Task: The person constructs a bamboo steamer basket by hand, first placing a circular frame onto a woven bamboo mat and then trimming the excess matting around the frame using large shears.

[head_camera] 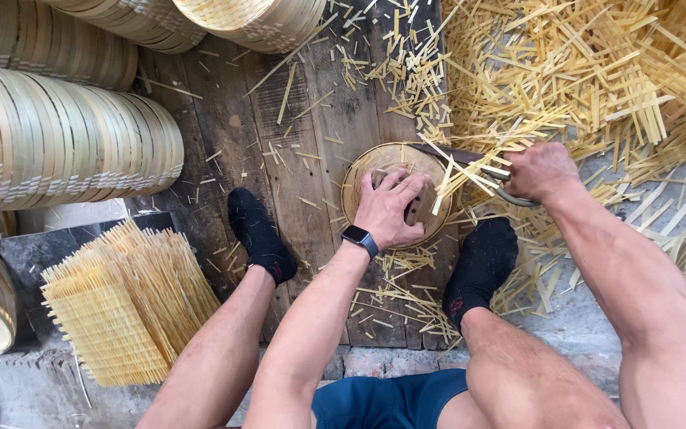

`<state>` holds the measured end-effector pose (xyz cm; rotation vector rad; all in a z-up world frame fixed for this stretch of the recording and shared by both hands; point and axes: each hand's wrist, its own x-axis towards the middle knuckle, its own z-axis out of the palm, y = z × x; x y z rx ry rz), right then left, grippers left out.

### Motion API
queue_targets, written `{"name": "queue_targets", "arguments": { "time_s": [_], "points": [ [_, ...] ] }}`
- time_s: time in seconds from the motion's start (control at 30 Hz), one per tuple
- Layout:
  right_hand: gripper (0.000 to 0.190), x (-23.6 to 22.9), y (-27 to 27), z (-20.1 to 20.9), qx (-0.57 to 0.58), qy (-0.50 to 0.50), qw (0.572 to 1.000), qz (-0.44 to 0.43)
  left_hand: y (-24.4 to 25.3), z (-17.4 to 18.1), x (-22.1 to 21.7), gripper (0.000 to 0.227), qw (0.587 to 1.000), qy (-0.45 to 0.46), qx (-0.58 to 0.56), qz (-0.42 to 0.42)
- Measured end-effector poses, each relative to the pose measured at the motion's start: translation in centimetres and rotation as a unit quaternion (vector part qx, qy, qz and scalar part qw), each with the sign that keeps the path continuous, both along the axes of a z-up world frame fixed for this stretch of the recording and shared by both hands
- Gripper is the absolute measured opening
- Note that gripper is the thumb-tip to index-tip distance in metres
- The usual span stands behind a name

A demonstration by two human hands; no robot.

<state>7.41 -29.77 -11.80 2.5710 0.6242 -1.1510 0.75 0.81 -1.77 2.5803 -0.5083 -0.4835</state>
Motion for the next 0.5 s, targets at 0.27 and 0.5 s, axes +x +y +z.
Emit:
{"name": "queue_targets", "arguments": {
  "time_s": [0.27, 0.5],
  "points": [
    [0.048, -0.2, 1.4, 2.2, 0.021, -0.04, 0.999, -0.028, 0.0, 0.0, 0.1, 0.086, 1.0, -0.011, 0.002, -0.007],
    [0.046, 1.1, 2.9, 2.1, 0.047, -0.003, 0.996, -0.07, 0.2, 0.2, 0.4, 0.076, 0.996, -0.012, -0.036, -0.078]
  ]
}}
